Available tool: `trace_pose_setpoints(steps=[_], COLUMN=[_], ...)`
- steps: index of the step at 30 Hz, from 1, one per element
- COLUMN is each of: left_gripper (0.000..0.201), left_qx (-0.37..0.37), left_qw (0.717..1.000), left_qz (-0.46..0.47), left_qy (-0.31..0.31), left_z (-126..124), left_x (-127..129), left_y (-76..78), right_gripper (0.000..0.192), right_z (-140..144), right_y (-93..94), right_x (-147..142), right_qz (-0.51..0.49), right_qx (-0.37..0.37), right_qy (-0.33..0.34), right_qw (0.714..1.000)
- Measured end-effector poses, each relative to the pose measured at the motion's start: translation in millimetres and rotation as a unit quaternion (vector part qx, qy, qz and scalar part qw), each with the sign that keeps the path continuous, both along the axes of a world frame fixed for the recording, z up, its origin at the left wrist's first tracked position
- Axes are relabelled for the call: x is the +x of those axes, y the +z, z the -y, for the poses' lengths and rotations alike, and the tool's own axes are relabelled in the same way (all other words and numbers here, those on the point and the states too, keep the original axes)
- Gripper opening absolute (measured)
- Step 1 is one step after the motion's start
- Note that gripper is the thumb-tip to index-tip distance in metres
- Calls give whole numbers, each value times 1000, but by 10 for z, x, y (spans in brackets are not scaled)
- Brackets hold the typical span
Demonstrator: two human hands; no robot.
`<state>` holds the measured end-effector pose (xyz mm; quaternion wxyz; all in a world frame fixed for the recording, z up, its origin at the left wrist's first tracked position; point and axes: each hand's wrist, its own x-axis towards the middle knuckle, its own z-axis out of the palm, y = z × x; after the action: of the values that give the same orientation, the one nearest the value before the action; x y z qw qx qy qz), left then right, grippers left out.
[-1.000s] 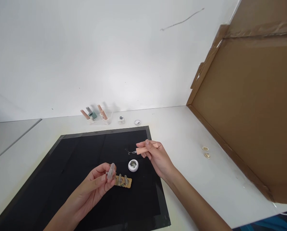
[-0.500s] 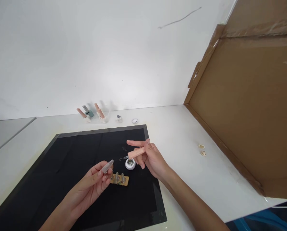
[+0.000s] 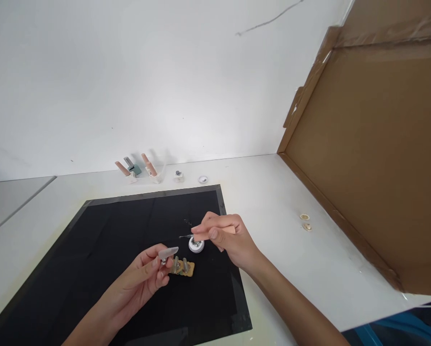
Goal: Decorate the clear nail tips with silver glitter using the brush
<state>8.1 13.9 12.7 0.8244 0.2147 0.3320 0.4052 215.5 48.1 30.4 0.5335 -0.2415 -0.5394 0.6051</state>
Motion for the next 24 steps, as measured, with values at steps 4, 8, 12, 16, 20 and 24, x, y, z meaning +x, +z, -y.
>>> trace_pose_setpoints(steps=[4, 8, 12, 16, 20, 24], left_gripper=[12, 10, 10, 12, 13, 9], left_qx=[12, 22, 46, 62, 71, 103], left_qw=[1000, 999, 996, 994, 992, 988], left_qz=[-16, -34, -61, -85, -100, -109], left_qy=[-18, -30, -34, -34, -27, -28], left_z=[26, 30, 25, 28, 27, 26], left_x=[17, 18, 21, 30, 38, 40], left_y=[-12, -27, -32, -13, 13, 18], right_gripper=[26, 33, 35, 33, 27, 25], right_z=[36, 63, 95, 117, 113, 115], right_y=[-30, -63, -68, -40, -20, -22], right_x=[-7, -6, -11, -22, -30, -26], right_qz=[19, 64, 76, 92, 112, 122], right_qx=[9, 15, 4, 6, 18, 25], right_qy=[28, 24, 27, 30, 29, 23], right_qw=[999, 998, 997, 995, 993, 992])
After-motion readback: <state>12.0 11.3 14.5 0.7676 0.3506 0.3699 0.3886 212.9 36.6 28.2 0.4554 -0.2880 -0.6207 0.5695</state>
